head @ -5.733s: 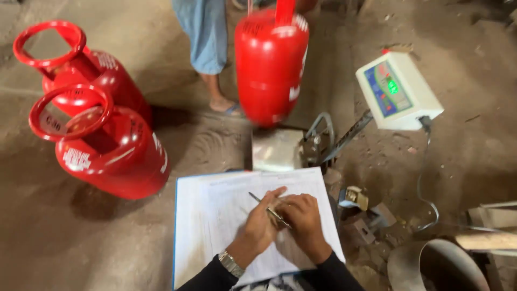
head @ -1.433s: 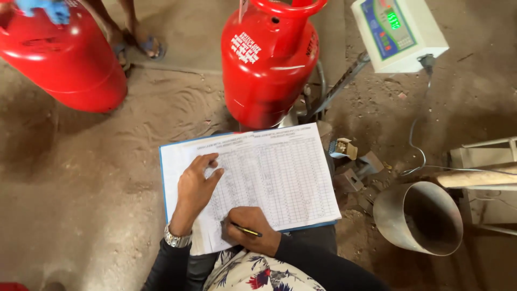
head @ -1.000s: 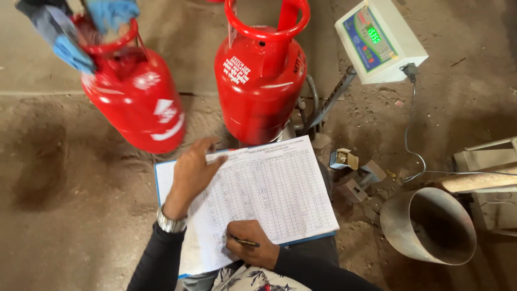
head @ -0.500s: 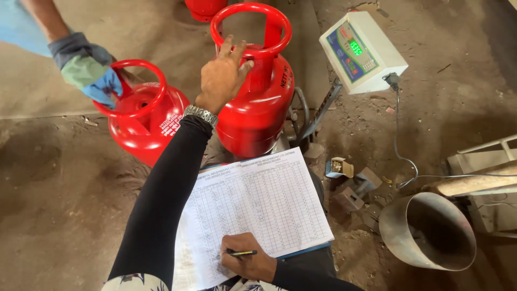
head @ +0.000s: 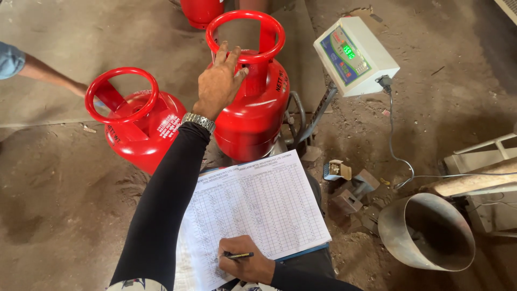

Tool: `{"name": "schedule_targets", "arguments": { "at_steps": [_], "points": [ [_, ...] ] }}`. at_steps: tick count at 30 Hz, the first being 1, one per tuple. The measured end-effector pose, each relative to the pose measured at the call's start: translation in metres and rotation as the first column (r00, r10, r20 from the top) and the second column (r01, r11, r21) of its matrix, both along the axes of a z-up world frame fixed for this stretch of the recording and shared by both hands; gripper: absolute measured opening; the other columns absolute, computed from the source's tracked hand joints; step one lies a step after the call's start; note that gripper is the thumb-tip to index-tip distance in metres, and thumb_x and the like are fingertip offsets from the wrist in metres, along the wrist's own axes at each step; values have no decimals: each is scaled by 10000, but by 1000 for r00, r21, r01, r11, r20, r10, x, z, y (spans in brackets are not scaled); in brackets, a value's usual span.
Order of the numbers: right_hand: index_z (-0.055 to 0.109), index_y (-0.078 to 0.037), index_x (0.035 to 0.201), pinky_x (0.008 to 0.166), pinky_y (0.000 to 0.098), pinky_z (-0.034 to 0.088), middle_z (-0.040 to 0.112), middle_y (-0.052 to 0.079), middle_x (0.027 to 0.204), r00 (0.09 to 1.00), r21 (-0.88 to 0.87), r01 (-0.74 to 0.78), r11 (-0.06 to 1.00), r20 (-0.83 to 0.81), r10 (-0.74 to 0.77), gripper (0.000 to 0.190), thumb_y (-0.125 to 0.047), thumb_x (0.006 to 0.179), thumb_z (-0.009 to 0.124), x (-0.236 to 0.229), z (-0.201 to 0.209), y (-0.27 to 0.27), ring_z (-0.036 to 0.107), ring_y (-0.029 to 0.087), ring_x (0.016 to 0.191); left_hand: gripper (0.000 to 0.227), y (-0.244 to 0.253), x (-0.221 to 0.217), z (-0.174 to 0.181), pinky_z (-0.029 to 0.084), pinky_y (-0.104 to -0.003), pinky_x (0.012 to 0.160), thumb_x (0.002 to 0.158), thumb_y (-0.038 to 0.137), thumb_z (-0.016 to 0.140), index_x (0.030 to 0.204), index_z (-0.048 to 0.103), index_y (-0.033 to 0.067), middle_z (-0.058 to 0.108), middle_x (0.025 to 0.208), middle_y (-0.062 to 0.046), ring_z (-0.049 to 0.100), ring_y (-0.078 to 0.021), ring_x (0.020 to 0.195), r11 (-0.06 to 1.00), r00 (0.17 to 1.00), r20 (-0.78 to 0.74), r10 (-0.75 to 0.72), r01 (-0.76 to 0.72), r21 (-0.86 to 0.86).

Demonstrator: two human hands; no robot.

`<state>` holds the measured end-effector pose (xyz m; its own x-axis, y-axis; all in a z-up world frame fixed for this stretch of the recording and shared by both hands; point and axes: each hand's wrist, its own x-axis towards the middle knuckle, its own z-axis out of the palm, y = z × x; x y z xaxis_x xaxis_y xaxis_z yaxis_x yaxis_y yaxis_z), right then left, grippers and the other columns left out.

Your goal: The recorder is weighing red gas cylinders on a digital scale and recording the weights on a log sheet.

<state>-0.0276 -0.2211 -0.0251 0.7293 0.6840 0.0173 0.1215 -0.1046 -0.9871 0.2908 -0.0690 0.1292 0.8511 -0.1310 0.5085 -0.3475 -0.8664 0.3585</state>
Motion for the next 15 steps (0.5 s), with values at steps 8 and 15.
{"name": "schedule_targets", "arguments": {
  "at_steps": [8,15],
  "points": [
    [613,-5,817,529,307,459,652,90,716,999,-23,-37,999,-20,37,153,-135,896,624,2,6,-4,559,153,563,607,6,-41,-46,510,-452,1034,1030,268,678,1544,459,31,474,1539,-217,556,-359,1363,910,971,239,-20,116,-398],
    [627,19,855,609,319,516,667,124,762,993,140,57,988,95,-71,156,-134,882,618,13,13,-24,641,196,656,345,-6,-135,-127,365,-257,399,987,215,630,1253,608,-3,603,847,-54,435,-80,473,61,923,-256,-287,-249,-966]
  ]
}}
